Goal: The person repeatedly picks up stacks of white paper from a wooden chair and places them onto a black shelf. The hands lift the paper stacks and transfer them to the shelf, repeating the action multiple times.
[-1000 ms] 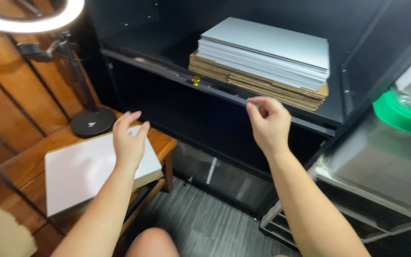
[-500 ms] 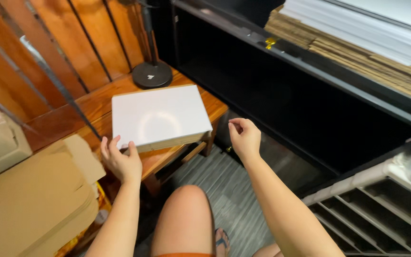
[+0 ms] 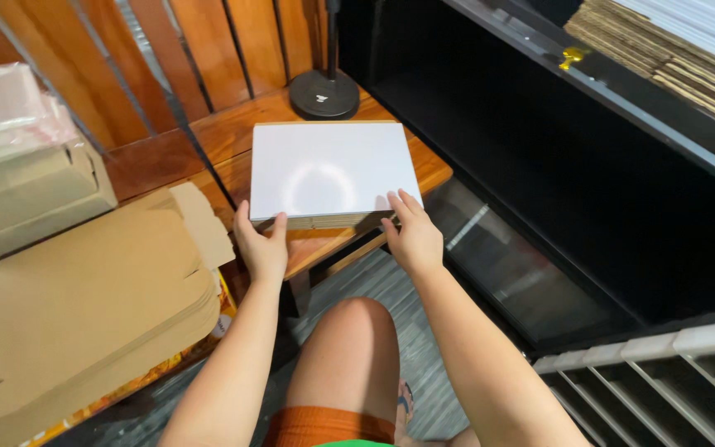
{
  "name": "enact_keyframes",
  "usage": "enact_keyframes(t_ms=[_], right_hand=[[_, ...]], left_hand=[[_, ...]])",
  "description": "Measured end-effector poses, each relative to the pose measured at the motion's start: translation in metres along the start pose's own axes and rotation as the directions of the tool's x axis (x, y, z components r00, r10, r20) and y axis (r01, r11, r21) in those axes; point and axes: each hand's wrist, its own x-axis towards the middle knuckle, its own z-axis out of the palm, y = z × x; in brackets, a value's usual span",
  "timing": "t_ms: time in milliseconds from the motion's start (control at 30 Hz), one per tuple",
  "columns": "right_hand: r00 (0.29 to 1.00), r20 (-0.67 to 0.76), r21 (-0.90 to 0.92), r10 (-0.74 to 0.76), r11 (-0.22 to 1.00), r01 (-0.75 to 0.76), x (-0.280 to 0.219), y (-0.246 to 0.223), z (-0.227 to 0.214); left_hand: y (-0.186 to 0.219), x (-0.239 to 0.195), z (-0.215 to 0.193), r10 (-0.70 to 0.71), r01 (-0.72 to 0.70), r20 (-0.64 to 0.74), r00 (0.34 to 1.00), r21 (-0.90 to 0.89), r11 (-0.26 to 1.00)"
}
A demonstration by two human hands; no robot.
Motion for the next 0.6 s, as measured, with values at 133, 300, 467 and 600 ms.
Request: enact_keyframes(t_ms=[133, 300, 467, 600], right_hand=[[0.995, 0.089, -0.048, 0.055, 0.998, -0.051, 0.003, 0.002, 0.007], [0.994, 0.101, -0.070, 0.032, 0.997, -0.025, 0.011, 0.014, 0.011], [0.990, 0.132, -0.101, 0.052, 0.994, -0.038, 0.013, 0.020, 0.014], [0.989, 0.142, -0.115, 0.045, 0.993, -0.029, 0.014, 0.023, 0.017]], left_hand=[[0.001, -0.001, -0.002, -0.019, 0.019, 0.016, 1.000, 0.021, 1.000], [0.005, -0.002, -0.004, -0.134, 0.133, 0.040, 0.990, 0.008, 0.991], [0.022, -0.001, -0.011, -0.256, 0.257, 0.058, 0.965, -0.010, 0.966], [0.015, -0.003, -0.007, -0.303, 0.304, 0.021, 0.953, -0.062, 0.951]])
